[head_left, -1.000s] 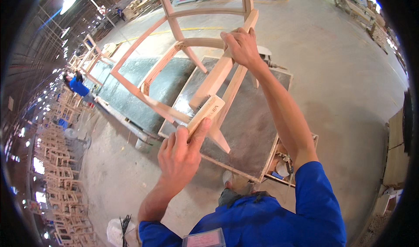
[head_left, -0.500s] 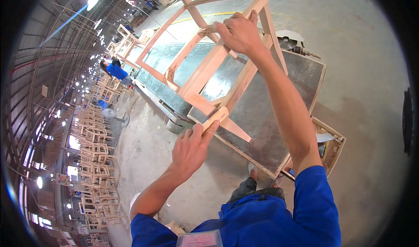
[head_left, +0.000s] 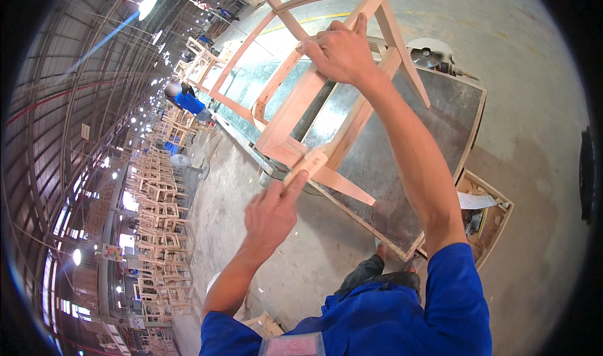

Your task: The person sands the wooden frame of a chair using a sanding block. They repeatedly rub the block along the legs and crossbars of the chair frame, rotating the chair to access different surfaces.

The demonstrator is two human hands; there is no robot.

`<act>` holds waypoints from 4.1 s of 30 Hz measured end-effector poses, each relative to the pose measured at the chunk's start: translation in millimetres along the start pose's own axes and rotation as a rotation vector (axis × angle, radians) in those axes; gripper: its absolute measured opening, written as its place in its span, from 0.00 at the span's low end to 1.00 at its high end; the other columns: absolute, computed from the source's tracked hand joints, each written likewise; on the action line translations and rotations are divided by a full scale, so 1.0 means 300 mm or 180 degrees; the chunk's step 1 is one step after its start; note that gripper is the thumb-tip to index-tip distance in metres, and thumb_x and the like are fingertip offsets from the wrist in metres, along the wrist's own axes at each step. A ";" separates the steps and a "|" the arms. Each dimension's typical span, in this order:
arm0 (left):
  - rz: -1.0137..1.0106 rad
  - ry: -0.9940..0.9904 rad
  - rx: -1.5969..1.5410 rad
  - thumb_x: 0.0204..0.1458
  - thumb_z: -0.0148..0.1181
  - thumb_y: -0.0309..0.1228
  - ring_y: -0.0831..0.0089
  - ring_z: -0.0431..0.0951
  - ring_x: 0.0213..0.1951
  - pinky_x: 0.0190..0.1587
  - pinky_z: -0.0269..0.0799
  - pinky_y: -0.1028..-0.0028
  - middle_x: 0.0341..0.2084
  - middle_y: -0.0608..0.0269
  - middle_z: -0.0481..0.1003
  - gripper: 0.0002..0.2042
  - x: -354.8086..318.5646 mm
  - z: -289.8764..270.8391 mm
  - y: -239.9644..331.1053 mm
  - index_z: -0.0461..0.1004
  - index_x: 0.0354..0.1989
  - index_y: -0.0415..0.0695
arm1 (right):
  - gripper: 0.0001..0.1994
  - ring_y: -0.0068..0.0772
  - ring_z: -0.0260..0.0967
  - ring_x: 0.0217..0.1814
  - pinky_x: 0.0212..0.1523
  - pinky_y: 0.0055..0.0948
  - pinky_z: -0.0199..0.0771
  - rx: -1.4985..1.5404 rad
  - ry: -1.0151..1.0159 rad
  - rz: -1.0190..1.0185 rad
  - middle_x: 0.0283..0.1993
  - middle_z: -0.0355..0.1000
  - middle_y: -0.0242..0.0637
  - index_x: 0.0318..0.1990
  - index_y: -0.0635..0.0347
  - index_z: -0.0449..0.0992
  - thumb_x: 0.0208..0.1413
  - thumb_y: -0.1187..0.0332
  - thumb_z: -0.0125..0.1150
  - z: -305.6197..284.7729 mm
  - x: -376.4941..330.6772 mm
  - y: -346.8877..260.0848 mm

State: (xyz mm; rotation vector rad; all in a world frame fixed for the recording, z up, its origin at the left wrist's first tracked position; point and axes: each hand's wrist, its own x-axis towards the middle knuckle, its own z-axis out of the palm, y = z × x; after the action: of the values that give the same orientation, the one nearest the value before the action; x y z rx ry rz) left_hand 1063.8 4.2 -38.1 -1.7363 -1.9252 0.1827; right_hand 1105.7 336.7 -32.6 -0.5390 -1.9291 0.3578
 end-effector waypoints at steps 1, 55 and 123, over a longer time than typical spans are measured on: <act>-0.0098 0.0097 -0.0070 0.46 0.61 0.20 0.68 0.71 0.22 0.23 0.71 0.67 0.25 0.66 0.61 0.30 0.016 -0.025 0.002 0.76 0.61 0.60 | 0.30 0.41 0.72 0.48 0.68 0.78 0.34 0.0073 0.0018 0.0010 0.23 0.75 0.41 0.19 0.61 0.81 0.62 0.49 0.42 0.000 -0.004 -0.001; 0.1303 -0.0837 0.0930 0.47 0.58 0.22 0.65 0.78 0.25 0.20 0.67 0.65 0.29 0.60 0.70 0.31 0.592 -0.306 -0.047 0.69 0.63 0.60 | 0.23 0.37 0.66 0.58 0.76 0.66 0.31 0.0320 -0.0182 -0.0223 0.38 0.76 0.36 0.40 0.58 0.81 0.66 0.55 0.37 -0.050 0.092 0.285; -0.3703 0.1711 -0.4000 0.62 0.60 0.29 0.77 0.75 0.52 0.54 0.71 0.74 0.53 0.52 0.79 0.23 -0.486 0.379 -0.014 0.68 0.66 0.41 | 0.14 0.41 0.52 0.27 0.39 0.42 0.54 0.0550 -0.0729 -0.1563 0.21 0.52 0.35 0.23 0.57 0.60 0.59 0.68 0.54 -0.260 -0.211 -0.218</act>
State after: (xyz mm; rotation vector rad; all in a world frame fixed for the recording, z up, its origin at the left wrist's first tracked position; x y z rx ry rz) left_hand 1010.9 -107.5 -175.5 -0.6290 -2.3183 -1.9741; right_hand 1185.5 248.4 -19.3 0.1000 -2.1464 0.2709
